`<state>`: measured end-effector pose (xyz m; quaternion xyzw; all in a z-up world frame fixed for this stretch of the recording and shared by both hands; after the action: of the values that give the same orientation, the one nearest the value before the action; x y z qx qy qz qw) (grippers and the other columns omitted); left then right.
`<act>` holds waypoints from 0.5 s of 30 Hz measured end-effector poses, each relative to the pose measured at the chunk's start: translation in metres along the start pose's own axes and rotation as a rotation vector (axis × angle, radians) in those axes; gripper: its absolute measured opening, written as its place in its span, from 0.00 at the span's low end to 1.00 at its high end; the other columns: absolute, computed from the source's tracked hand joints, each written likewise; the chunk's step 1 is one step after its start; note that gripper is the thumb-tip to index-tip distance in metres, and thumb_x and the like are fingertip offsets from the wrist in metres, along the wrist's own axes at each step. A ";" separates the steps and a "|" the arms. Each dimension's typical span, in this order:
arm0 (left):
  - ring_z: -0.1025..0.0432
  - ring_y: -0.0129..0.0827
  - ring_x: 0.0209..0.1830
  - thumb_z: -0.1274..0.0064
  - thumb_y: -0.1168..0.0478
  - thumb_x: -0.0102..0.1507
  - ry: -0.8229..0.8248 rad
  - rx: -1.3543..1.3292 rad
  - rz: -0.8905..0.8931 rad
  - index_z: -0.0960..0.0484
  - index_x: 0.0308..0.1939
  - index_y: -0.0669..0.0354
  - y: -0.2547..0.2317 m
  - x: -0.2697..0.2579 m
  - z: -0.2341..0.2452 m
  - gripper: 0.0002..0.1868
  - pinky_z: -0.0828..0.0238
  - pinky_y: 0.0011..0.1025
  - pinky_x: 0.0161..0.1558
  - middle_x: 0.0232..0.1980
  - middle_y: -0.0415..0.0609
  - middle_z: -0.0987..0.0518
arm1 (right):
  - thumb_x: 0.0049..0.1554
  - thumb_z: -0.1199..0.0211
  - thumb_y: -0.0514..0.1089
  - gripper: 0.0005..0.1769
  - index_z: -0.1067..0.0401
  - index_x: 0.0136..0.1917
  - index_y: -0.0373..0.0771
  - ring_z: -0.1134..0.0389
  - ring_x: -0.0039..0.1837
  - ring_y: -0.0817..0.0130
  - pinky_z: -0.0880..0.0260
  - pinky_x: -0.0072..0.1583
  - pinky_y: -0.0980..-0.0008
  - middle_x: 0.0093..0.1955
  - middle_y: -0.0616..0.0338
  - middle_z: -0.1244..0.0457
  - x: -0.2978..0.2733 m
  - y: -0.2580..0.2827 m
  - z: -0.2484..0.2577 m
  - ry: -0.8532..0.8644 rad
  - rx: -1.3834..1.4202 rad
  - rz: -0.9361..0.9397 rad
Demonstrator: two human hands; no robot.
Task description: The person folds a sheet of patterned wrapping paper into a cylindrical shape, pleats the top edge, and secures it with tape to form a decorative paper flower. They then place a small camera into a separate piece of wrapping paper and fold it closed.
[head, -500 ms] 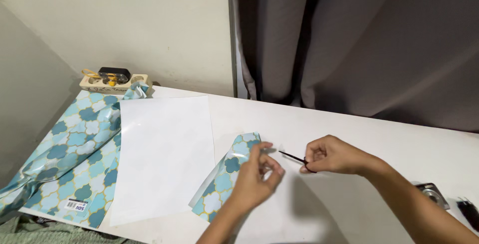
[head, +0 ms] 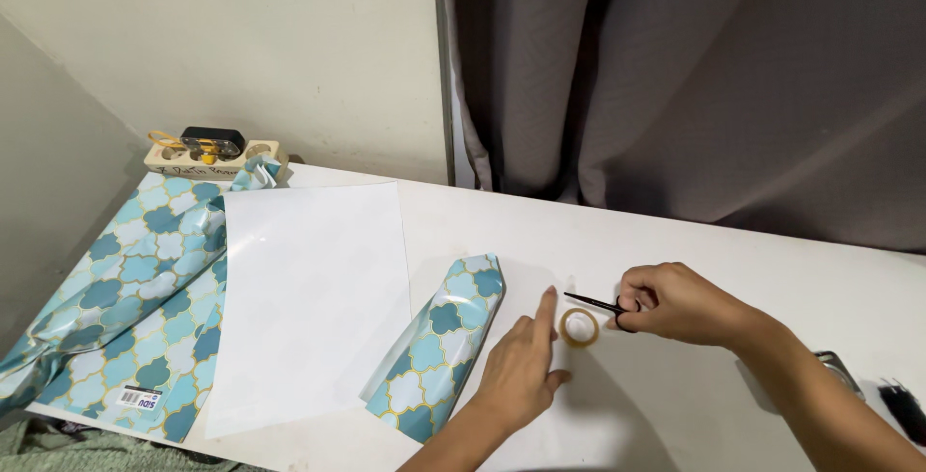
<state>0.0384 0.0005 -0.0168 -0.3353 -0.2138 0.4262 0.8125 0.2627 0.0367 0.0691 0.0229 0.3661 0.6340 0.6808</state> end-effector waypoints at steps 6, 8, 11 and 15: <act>0.27 0.51 0.46 0.34 0.58 0.57 0.018 -0.079 0.117 0.34 0.61 0.64 0.007 0.005 0.005 0.34 0.31 0.46 0.47 0.43 0.57 0.23 | 0.48 0.24 0.45 0.15 0.30 0.31 0.40 0.45 0.32 0.75 0.43 0.36 0.68 0.25 0.66 0.44 -0.005 0.005 -0.001 -0.008 -0.001 0.021; 0.26 0.51 0.44 0.39 0.59 0.64 -0.094 -0.059 0.019 0.27 0.48 0.64 0.010 0.011 0.003 0.16 0.29 0.46 0.45 0.41 0.56 0.21 | 0.49 0.23 0.47 0.19 0.31 0.31 0.39 0.46 0.32 0.74 0.43 0.36 0.67 0.26 0.66 0.45 -0.005 0.005 -0.004 0.000 -0.009 0.010; 0.25 0.53 0.38 0.43 0.61 0.64 -0.141 -0.036 -0.002 0.22 0.43 0.63 0.013 0.017 -0.001 0.09 0.29 0.48 0.40 0.38 0.56 0.20 | 0.48 0.23 0.46 0.19 0.32 0.31 0.39 0.46 0.32 0.74 0.44 0.37 0.67 0.26 0.66 0.45 -0.005 0.005 -0.006 0.003 -0.016 0.015; 0.25 0.54 0.32 0.41 0.61 0.61 -0.130 -0.010 0.041 0.20 0.43 0.60 0.014 0.023 -0.004 0.09 0.29 0.49 0.36 0.33 0.56 0.21 | 0.49 0.24 0.45 0.18 0.32 0.31 0.38 0.46 0.33 0.73 0.45 0.37 0.66 0.26 0.66 0.44 -0.005 0.005 -0.007 0.020 0.002 0.010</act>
<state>0.0458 0.0235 -0.0280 -0.3151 -0.2613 0.4628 0.7863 0.2552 0.0306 0.0686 0.0192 0.3733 0.6374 0.6738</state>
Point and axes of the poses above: each hand's wrist, its own x-axis towards the middle knuckle, its own z-axis out of the back of the hand, y = z × x, the point moved 2 cm from there along x, towards the middle knuckle
